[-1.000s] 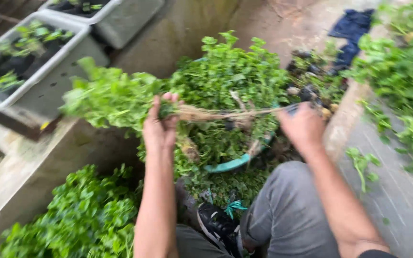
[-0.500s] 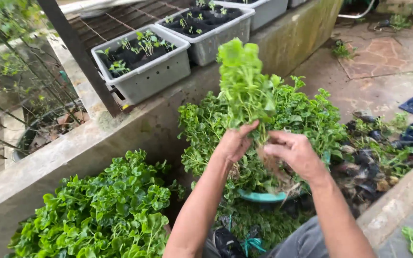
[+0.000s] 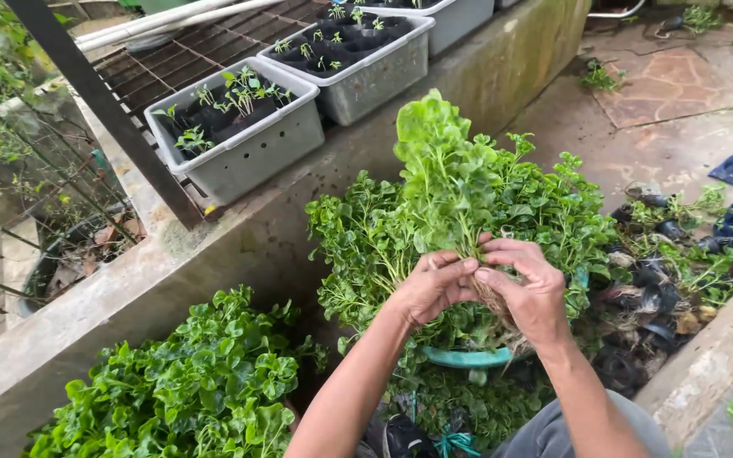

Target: Sorting and grouping bundles of leafy green aquatic plants with roots.

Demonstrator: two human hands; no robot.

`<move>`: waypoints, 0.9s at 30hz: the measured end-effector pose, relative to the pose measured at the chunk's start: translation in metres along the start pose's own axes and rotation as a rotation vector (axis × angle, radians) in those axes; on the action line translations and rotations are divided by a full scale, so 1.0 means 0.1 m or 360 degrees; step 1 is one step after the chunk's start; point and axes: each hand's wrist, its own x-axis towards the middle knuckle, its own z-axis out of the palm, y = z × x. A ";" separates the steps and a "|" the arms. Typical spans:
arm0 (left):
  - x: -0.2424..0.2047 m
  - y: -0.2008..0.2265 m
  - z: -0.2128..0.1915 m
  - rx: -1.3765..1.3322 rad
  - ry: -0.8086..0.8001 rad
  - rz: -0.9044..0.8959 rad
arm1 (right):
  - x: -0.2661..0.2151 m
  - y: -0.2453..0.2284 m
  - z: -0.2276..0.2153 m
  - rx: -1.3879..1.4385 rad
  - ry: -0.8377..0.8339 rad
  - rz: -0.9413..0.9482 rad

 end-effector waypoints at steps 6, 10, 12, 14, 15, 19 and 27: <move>0.01 -0.06 -0.06 0.0179 -0.0026 -0.0047 | -0.01 0.09 -0.16 -0.0021 0.0066 0.0308; -0.06 0.05 0.01 0.0515 -0.0053 -0.0051 | -0.02 0.12 -0.22 -0.0009 -0.0007 0.0013; -0.10 0.12 0.16 0.0589 -0.0029 -0.0023 | 0.00 -0.14 -0.16 -0.0168 -0.0022 -0.0124; -0.12 0.13 0.25 0.0663 -0.0015 0.0001 | 0.02 -0.28 -0.11 -0.0334 -0.0027 -0.0261; -0.13 0.12 0.27 0.0644 -0.0028 0.0008 | 0.03 -0.31 -0.08 -0.0478 -0.0010 -0.0184; -0.02 0.02 0.18 0.0595 0.0006 0.0084 | 0.03 -0.23 -0.09 -0.0650 -0.0003 -0.0067; 0.07 -0.13 0.01 0.0760 0.0174 0.0178 | 0.05 -0.12 -0.33 -0.0442 -0.0201 0.0176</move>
